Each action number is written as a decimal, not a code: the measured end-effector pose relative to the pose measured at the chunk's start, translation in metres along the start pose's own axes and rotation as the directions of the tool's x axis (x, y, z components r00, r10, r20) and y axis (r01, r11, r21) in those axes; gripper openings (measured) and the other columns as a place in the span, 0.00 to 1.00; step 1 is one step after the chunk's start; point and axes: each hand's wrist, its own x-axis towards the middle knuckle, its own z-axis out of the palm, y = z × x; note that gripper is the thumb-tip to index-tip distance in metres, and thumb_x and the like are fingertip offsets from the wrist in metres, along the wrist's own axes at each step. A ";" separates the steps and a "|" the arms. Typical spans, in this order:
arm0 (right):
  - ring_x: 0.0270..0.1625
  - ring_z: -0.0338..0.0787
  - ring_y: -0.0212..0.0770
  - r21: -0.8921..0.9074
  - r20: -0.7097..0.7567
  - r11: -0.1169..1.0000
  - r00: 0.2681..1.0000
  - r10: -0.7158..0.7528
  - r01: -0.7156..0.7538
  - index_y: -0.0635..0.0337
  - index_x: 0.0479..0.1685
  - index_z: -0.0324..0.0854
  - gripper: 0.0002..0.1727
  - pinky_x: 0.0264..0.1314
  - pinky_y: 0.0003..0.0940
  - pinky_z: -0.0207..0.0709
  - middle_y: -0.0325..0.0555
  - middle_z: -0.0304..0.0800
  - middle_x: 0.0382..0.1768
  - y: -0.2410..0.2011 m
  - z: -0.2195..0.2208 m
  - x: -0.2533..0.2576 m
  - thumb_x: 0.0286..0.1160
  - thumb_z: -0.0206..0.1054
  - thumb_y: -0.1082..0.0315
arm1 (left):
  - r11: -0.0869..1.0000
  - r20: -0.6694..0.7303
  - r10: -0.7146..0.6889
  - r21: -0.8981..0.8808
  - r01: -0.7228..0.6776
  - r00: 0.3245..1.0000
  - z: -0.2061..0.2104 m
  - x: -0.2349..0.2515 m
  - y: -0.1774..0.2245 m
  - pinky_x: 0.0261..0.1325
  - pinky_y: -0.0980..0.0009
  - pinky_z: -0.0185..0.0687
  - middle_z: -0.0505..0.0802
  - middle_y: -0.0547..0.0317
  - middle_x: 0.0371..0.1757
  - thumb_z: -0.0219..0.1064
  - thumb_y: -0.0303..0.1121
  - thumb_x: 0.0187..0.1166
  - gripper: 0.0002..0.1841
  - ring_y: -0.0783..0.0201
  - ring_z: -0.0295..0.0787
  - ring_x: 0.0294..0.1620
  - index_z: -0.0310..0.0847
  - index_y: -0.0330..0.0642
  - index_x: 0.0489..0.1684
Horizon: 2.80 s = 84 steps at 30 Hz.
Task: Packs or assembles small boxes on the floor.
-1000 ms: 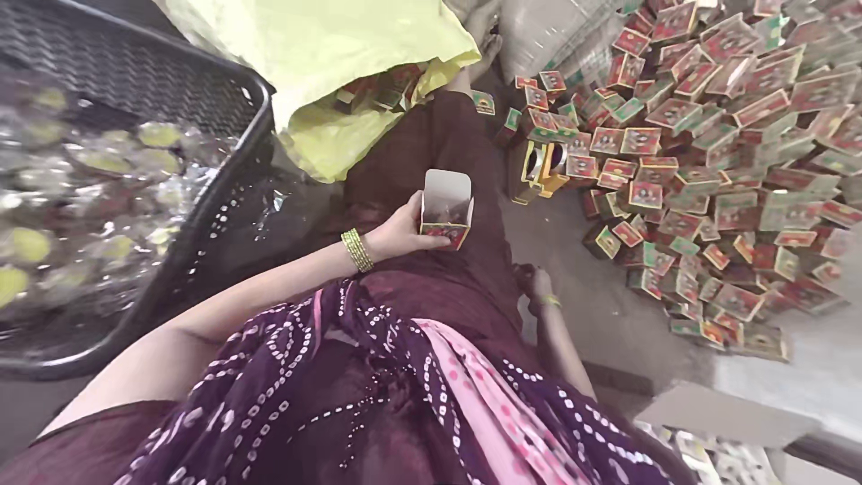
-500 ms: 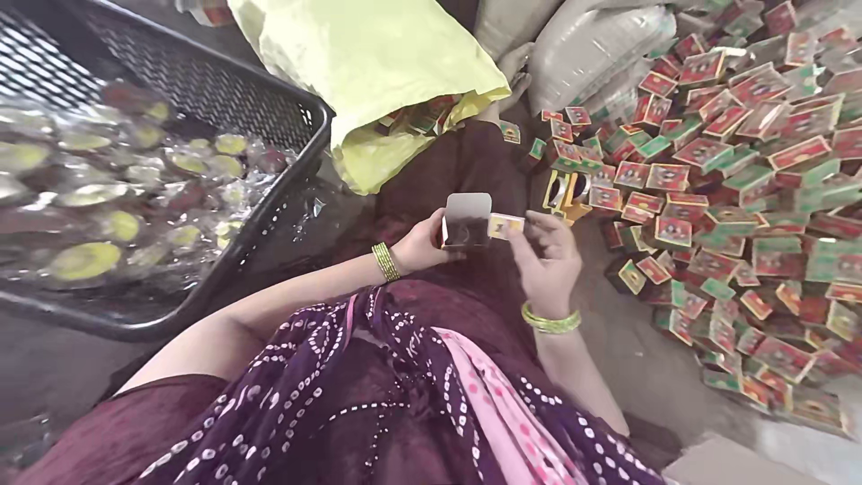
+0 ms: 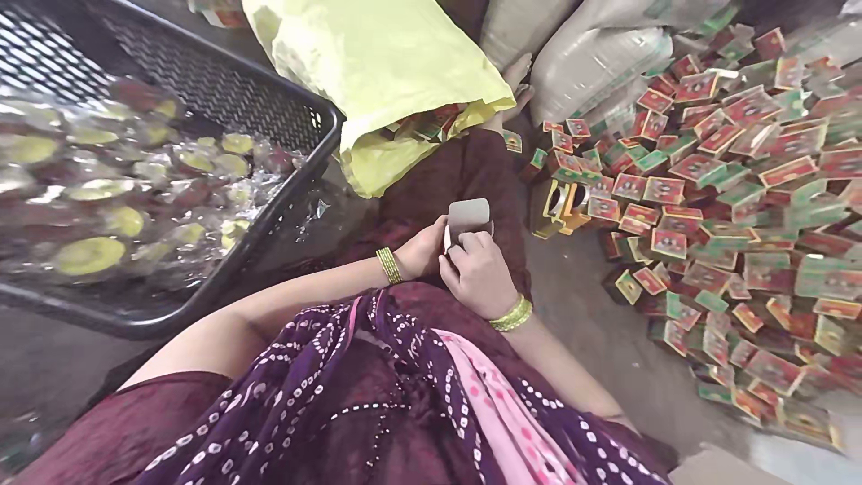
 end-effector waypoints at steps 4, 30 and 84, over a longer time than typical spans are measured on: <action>0.60 0.88 0.53 0.006 -0.021 1.000 1.000 0.008 -0.008 0.52 0.35 0.93 0.21 0.64 0.51 0.81 0.52 0.92 0.53 0.002 -0.004 -0.001 0.81 0.62 0.48 | 0.891 0.036 0.147 0.429 -0.149 0.988 -0.007 -0.004 -0.004 0.69 0.67 0.84 0.90 0.56 0.60 0.72 0.32 0.73 0.35 0.72 0.88 0.62 0.62 0.39 0.81; 0.59 0.91 0.42 0.890 0.022 0.414 0.923 0.383 -0.193 0.63 0.42 0.94 0.18 0.66 0.38 0.86 0.50 0.94 0.52 0.046 -0.007 -0.028 0.87 0.60 0.62 | 0.947 0.035 0.206 0.245 -0.208 0.978 -0.007 -0.006 0.005 0.68 0.61 0.88 0.90 0.53 0.59 0.92 0.38 0.48 0.54 0.65 0.90 0.61 0.55 0.37 0.75; 0.67 0.85 0.69 0.117 0.261 0.295 0.316 0.912 -0.948 0.64 0.63 0.87 0.25 0.73 0.71 0.72 0.70 0.88 0.61 0.357 0.030 -0.060 0.76 0.74 0.54 | 0.957 0.012 0.152 0.247 -0.150 0.988 -0.015 0.012 0.003 0.47 0.76 0.85 0.89 0.65 0.53 0.47 0.37 0.90 0.16 0.77 0.86 0.43 0.73 0.41 0.65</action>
